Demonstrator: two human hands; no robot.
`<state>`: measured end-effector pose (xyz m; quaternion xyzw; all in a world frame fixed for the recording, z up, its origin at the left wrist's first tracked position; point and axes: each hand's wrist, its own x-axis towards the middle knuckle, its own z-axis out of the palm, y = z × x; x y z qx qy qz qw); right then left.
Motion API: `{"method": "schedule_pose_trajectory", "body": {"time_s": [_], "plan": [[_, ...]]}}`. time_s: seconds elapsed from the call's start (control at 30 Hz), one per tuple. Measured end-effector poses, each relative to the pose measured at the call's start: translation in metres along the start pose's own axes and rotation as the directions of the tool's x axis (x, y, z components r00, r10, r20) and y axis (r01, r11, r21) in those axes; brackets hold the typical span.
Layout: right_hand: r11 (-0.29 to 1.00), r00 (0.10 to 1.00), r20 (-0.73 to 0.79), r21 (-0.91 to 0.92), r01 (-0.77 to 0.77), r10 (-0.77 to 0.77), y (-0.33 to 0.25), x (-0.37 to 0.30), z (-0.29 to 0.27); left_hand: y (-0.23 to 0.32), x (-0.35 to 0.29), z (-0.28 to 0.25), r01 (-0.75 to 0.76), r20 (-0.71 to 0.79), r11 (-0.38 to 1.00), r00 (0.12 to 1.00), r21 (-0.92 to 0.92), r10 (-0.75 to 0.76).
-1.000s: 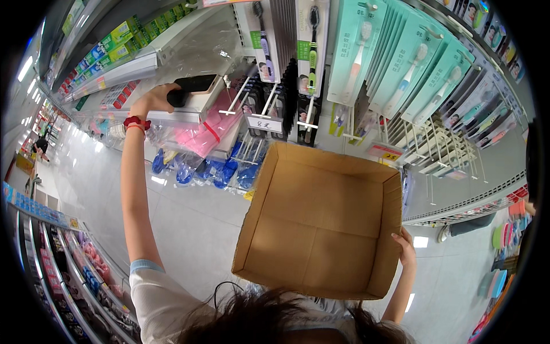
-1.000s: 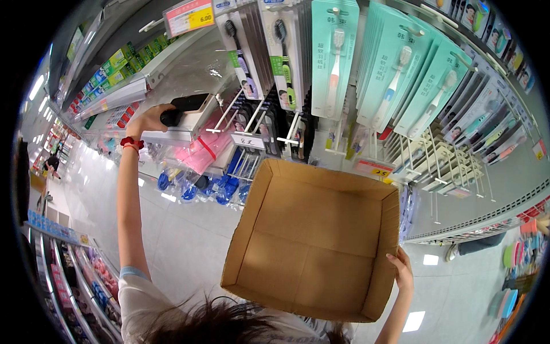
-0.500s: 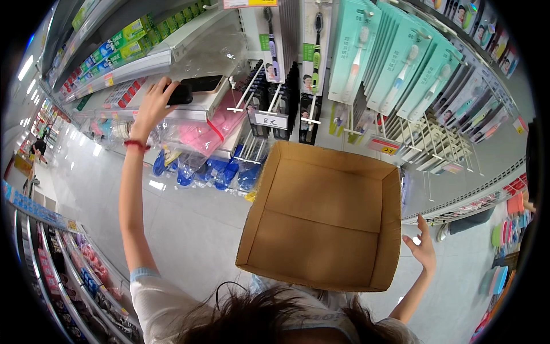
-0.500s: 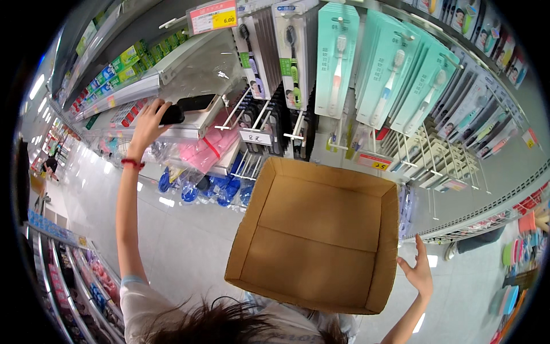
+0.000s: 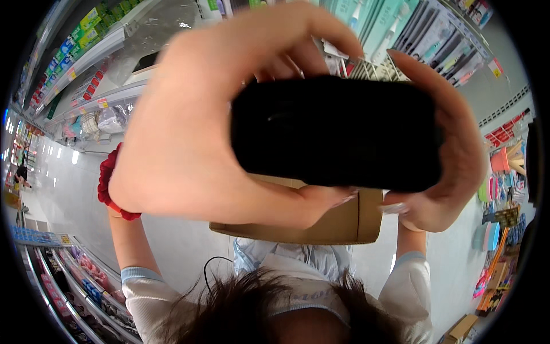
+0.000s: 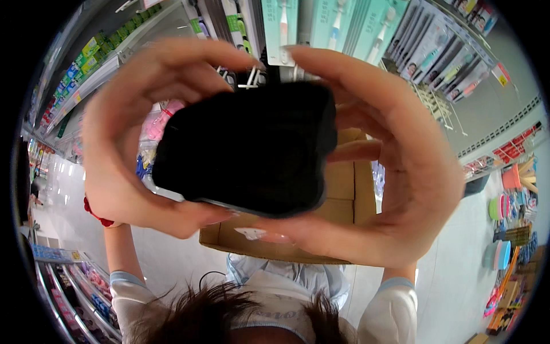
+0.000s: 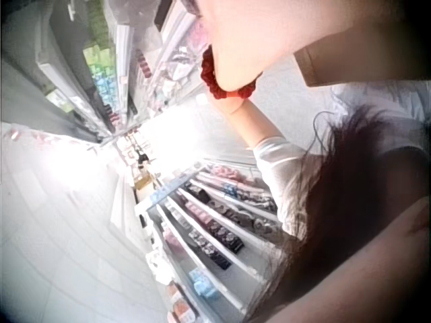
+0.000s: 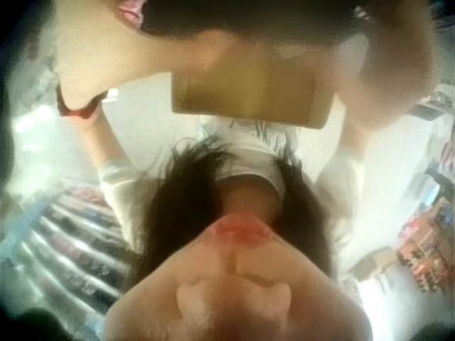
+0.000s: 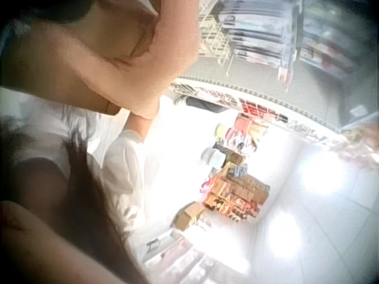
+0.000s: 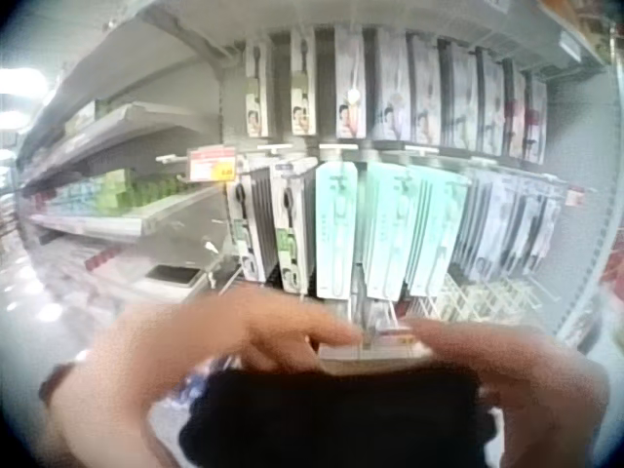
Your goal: The person takes boxes of toothpaste from a cardboard box and places them onto a store shelf. They arrange the boxes in neat rows, filling the available space on the shelf.
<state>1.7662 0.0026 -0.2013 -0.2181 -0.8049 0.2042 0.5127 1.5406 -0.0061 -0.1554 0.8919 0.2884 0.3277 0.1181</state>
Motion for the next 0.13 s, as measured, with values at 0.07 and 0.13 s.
{"method": "schedule_pose_trajectory", "body": {"time_s": [0.07,0.13], "plan": [[0.986,0.987,0.028,-0.048,0.157,-0.156,0.010,-0.009,-0.011,0.005,-0.003,-0.001,0.000,-0.065,0.999,0.998,0.032,0.002],[0.976,0.975,0.055,-0.023,0.216,-0.214,-0.006,-0.008,-0.012,0.025,-0.028,-0.014,0.122,-0.222,0.948,0.973,0.294,-0.057]]}}
